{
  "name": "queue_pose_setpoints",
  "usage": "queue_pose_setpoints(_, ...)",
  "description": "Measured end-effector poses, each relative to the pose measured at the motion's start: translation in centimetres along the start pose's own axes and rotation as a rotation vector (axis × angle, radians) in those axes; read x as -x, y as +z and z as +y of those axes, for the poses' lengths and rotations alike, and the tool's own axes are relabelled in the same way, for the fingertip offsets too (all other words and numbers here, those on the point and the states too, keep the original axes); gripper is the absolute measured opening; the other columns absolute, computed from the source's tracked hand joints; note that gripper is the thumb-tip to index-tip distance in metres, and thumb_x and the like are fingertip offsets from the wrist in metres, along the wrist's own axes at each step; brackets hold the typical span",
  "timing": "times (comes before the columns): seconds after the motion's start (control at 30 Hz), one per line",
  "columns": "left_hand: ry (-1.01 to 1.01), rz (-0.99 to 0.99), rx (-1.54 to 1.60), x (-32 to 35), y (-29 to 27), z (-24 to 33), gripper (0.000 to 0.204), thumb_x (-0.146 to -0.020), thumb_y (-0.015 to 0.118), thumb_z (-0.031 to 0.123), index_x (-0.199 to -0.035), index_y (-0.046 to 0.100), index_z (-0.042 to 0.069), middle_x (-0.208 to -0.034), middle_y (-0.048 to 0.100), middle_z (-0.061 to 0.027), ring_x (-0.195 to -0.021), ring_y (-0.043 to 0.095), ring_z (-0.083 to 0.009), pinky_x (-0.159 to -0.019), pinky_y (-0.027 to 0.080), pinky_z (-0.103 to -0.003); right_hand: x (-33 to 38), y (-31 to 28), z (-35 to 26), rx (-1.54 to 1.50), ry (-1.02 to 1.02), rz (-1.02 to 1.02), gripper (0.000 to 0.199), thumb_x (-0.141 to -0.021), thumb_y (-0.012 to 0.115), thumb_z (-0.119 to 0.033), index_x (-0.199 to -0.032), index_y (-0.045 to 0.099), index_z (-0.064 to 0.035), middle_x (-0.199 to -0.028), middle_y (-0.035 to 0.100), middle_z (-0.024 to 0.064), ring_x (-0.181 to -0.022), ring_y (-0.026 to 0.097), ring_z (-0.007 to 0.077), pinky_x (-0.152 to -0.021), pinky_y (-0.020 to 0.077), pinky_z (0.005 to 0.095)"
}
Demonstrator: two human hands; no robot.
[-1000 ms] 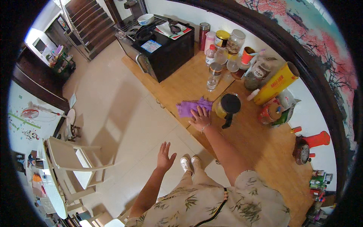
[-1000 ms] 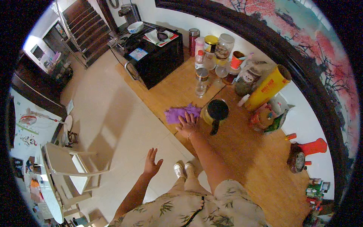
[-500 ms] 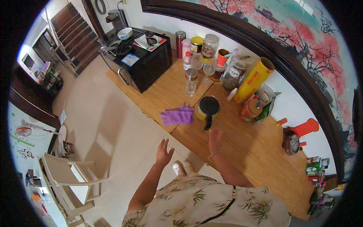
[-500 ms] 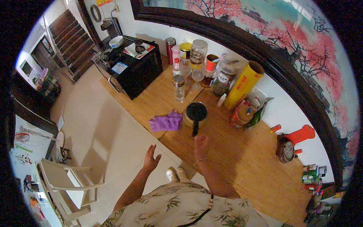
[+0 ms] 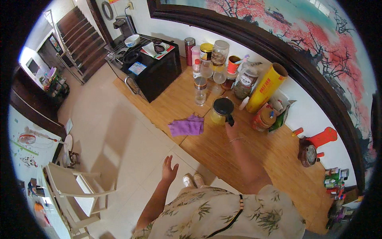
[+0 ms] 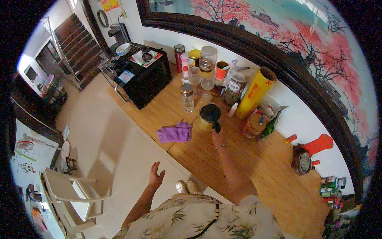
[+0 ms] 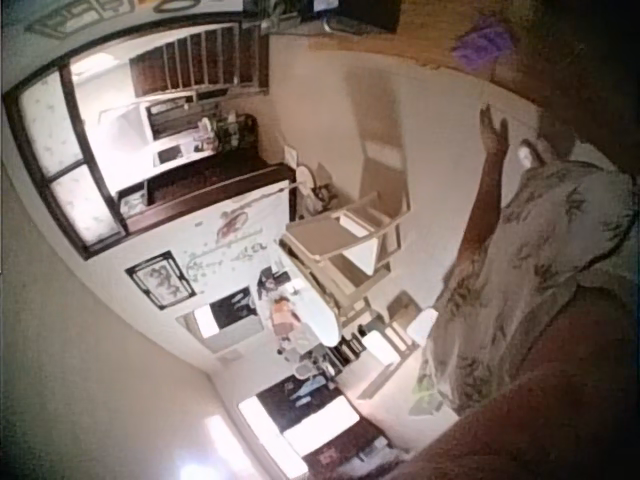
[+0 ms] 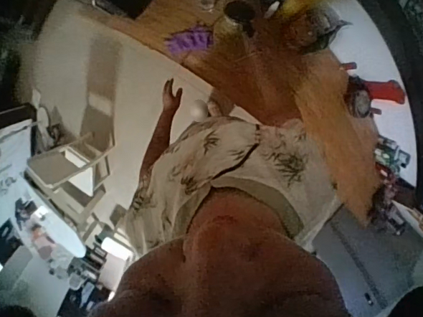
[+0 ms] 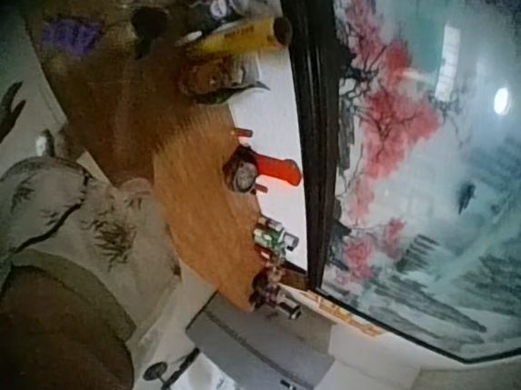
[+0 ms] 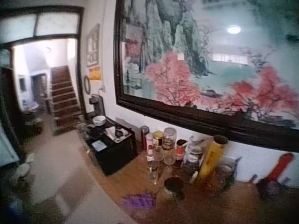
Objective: The person wipes a white dining table with a purple cloth, moving items like a kettle and a plastic bag aside to clean underneath. They then walk to the kitchen, open the refrigerator to place the bag inside, and proceed to wipe a wooden kitchen counter.
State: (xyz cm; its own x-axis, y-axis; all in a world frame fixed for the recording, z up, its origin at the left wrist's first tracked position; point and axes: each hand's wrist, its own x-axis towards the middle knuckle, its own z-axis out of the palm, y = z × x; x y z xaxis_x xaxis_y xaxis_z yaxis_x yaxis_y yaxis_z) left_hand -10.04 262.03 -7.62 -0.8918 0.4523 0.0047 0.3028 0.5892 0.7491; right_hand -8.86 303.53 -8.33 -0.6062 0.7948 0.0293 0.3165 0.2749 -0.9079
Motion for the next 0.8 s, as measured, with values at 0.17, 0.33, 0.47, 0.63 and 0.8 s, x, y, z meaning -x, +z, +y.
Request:
queue_pose_setpoints(0.17,-0.092,0.043,-0.039,2.9,-1.4,-1.0,0.061,-0.083,0.067,0.021,-0.135,0.041,0.005,-0.138,0.039,-0.0265,-0.127,0.038,-0.0406,-0.104,0.035,-0.045,-4.0,-0.6,-2.3,-0.036,0.202,-0.228,0.054,-0.084,0.063,-0.026,-0.126,0.041,-0.0005,-0.102,0.056,0.0197,-0.091,0.054,0.0314,-0.077,0.0431,0.0435)
queue_pose_setpoints(0.33,-0.106,0.029,-0.047,3.4,-1.3,-1.0,0.061,-0.083,0.067,0.021,-0.135,0.041,0.005,-0.138,0.038,-0.0263,-0.128,0.037,-0.0402,-0.104,0.035,-0.045,-4.8,-4.7,-8.1,0.549,-0.005,-0.038,0.058,-0.084,0.063,-0.025,-0.132,0.041,-0.0018,-0.114,0.055,0.0218,-0.102,0.056,0.0352,-0.084,0.0449,0.0475)
queue_pose_setpoints(0.47,-0.144,0.03,-0.028,4.3,-0.9,-1.4,0.061,-0.083,0.066,0.022,-0.136,0.04,0.006,-0.14,0.037,-0.0251,-0.129,0.036,-0.0399,-0.105,0.034,-0.045,-3.2,-2.5,-5.4,0.409,-0.147,0.277,0.045,-0.085,0.061,-0.028,-0.122,0.052,-0.004,-0.101,0.061,0.016,-0.098,0.057,0.0346,-0.087,0.0448,0.0443)
queue_pose_setpoints(0.63,-0.223,0.005,-0.047,4.7,-1.7,-1.6,0.061,-0.084,0.065,0.022,-0.137,0.039,0.008,-0.141,0.035,-0.0247,-0.129,0.037,-0.0397,-0.105,0.034,-0.044,7.2,5.2,-1.0,0.13,-0.542,-0.047,0.043,-0.087,0.058,-0.021,-0.125,0.051,-0.0032,-0.131,0.045,0.0225,-0.122,0.042,0.0393,-0.104,0.0307,0.0491)
queue_pose_setpoints(0.8,-0.219,0.002,-0.08,4.7,-3.9,-2.4,0.061,-0.084,0.066,0.021,-0.137,0.039,0.007,-0.139,0.038,-0.0257,-0.129,0.037,-0.0399,-0.105,0.034,-0.044,8.6,11.9,-9.1,0.628,-0.727,-0.59,0.052,-0.089,0.05,-0.046,-0.134,0.048,-0.0204,-0.148,0.031,0.0121,-0.136,0.024,0.0347,-0.108,0.0132,0.0597)
